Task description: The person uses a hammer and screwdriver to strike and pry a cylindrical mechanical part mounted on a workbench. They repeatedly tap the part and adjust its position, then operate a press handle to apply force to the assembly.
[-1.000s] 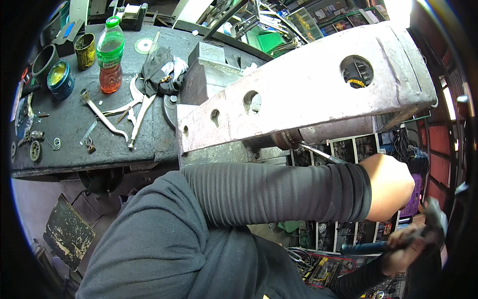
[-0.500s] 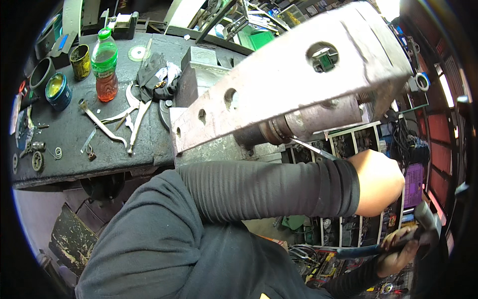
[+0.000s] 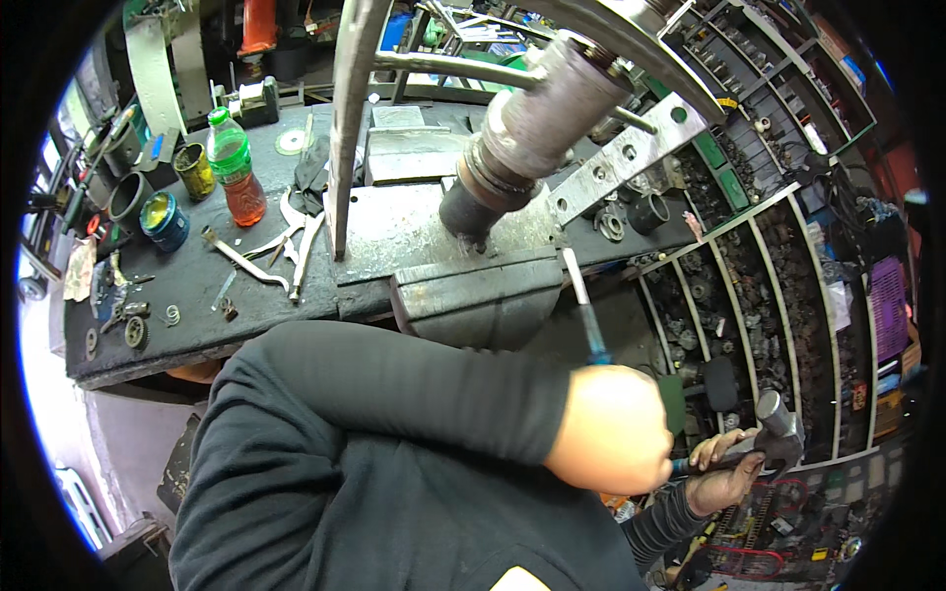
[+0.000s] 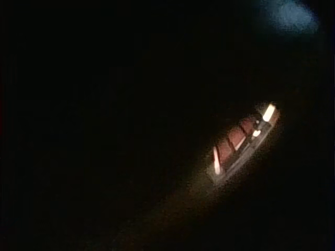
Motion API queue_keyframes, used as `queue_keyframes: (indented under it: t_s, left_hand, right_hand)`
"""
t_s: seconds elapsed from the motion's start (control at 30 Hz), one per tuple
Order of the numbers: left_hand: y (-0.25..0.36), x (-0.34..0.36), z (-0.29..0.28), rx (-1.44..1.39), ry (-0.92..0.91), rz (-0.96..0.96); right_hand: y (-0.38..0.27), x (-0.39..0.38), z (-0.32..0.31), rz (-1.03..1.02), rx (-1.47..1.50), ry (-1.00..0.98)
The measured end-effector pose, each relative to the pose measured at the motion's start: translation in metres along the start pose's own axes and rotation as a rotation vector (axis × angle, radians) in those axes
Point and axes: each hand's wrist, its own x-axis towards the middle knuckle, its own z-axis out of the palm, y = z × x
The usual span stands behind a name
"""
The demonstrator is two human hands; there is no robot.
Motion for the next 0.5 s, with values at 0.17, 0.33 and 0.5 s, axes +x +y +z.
queue_keyframes:
  t_s: [0.17,0.33,0.5]
  left_hand:
    - [0.008,-0.021,-0.015,-0.007,-0.055,-0.038]
    - [0.023,-0.034,-0.027,0.012,0.155,-0.219]
    - [0.043,-0.042,-0.036,0.096,0.35,-0.428]
  right_hand:
    - [0.047,-0.012,-0.021,0.185,0.214,-0.064]
    - [0.087,-0.023,-0.032,0.424,0.24,-0.065]
    - [0.122,-0.038,-0.029,0.625,0.159,-0.144]
